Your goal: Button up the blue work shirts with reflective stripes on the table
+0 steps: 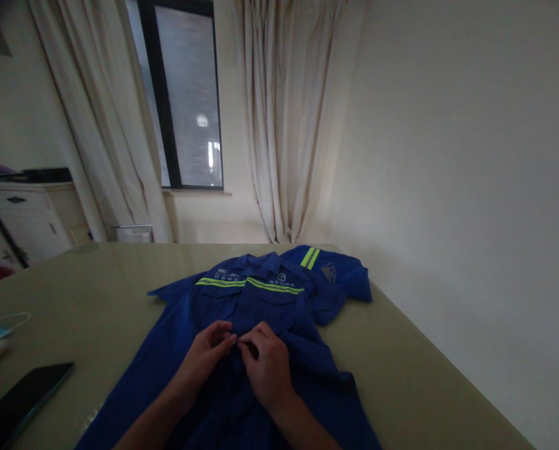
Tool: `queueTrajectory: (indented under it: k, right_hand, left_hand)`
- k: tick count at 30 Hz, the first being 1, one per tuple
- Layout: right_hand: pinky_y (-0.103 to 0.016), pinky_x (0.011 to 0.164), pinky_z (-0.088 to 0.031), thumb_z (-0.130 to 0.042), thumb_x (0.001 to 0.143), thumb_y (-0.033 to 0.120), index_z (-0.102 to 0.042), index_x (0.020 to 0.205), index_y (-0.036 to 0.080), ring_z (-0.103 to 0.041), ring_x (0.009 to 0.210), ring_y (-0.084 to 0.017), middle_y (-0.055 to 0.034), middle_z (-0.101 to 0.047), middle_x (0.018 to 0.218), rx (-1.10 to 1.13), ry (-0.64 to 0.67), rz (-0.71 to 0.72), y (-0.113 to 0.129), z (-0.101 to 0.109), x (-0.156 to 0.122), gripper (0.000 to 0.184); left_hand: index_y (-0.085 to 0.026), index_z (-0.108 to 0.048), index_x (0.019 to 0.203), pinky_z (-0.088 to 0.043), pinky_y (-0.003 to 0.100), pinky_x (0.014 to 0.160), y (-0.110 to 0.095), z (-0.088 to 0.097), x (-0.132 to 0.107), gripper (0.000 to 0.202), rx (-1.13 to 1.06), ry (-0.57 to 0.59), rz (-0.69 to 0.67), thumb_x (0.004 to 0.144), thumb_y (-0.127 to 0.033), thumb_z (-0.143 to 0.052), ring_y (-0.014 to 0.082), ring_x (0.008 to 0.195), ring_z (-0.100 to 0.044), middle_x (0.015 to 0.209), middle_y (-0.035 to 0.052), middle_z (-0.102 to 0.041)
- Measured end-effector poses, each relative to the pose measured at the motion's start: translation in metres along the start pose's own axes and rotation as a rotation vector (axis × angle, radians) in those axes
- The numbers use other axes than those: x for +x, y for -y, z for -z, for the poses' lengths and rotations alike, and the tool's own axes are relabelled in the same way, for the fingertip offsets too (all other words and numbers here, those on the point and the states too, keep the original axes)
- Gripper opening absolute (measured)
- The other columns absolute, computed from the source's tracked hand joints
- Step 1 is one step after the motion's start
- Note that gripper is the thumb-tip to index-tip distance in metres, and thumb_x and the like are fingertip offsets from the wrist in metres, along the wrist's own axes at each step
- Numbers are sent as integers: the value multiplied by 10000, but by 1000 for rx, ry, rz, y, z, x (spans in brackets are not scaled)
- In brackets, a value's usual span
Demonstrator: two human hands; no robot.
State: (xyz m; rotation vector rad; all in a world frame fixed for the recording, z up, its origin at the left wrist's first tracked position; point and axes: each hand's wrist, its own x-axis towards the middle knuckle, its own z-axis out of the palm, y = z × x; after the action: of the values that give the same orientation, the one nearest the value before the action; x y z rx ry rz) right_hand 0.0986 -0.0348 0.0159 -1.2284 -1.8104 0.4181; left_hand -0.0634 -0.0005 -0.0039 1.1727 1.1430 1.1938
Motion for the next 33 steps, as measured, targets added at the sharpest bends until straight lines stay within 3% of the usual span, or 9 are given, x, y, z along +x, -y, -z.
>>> queueTrajectory:
  k: [4, 7, 10, 15, 19, 22, 25, 29, 33]
  right_hand:
    - [-250, 697, -450, -654, 902, 186, -725, 824, 216, -617, 771, -154, -8, -641, 833, 83, -19, -25, 3, 2, 2, 110]
    - [-259, 711, -446, -655, 903, 226, -731, 818, 212, -603, 789, -160, -16, -648, 843, 144, -28, -45, 5, 3, 3, 114]
    - [-261, 640, -422, -689, 866, 296, -735, 797, 199, -563, 689, -150, -9, -649, 786, 287, -36, -194, 4, 1, 5, 128]
    - [-299, 712, -475, -787, 720, 458, -752, 780, 183, -628, 748, -202, -30, -720, 759, 625, -20, -472, -6, -5, 11, 283]
    - [-300, 706, -482, -812, 669, 464, -769, 754, 187, -639, 755, -210, -31, -733, 757, 723, -13, -566, -11, -4, 13, 293]
    - [-289, 675, -467, -806, 672, 452, -780, 755, 178, -630, 735, -201, -35, -736, 758, 742, 50, -574, -13, -3, 13, 287]
    - [-291, 676, -460, -756, 711, 461, -788, 773, 172, -624, 731, -198, -41, -737, 770, 665, 52, -566, -14, -3, 14, 298]
    - [-315, 677, -490, -613, 812, 452, -792, 903, 179, -632, 729, -209, -54, -730, 817, 494, -12, -460, -14, 2, 17, 339]
    - [-394, 888, -520, -545, 882, 366, -751, 1065, 193, -665, 962, -267, -103, -722, 1030, 102, -128, -221, -16, 25, 9, 326]
  left_hand:
    - [-194, -632, 990, -455, 254, 640, 0, 1, 0, 458, 57, 7, -107, 677, -483, -800, 156, 678, -633, 718, -24, -681]
    - [-198, -581, 968, -419, 241, 579, 0, 5, 2, 518, 39, 73, -22, 647, -529, -816, 130, 572, -574, 638, -56, -633]
    - [-199, -551, 939, -414, 236, 569, 0, 8, 3, 530, 3, 166, 44, 647, -551, -820, 112, 539, -540, 618, -76, -589]
    - [-227, -530, 995, -423, 227, 598, -6, 5, -3, 364, 39, 177, -140, 784, -430, -746, 133, 637, -588, 690, -66, -609]
    - [-248, -600, 969, -469, 261, 697, -13, 0, -15, 153, 385, 117, -294, 842, -306, -663, 171, 747, -650, 795, -25, -674]
    - [-286, -658, 1080, -481, 296, 783, -13, -1, -22, 195, 656, 88, -410, 899, -291, -586, 197, 830, -676, 869, -4, -713]
    - [-292, -677, 1100, -481, 320, 893, -10, 1, -23, 229, 745, 79, -458, 971, -337, -493, 217, 977, -687, 1026, 28, -743]
    - [-264, -643, 1052, -493, 322, 875, -10, 6, -17, 292, 740, 89, -366, 1028, -368, -372, 216, 967, -705, 1025, 40, -747]
    - [-194, -571, 1248, -498, 374, 920, -9, 8, -16, 419, 931, -48, -305, 1042, -286, -218, 233, 1060, -687, 1138, 103, -723]
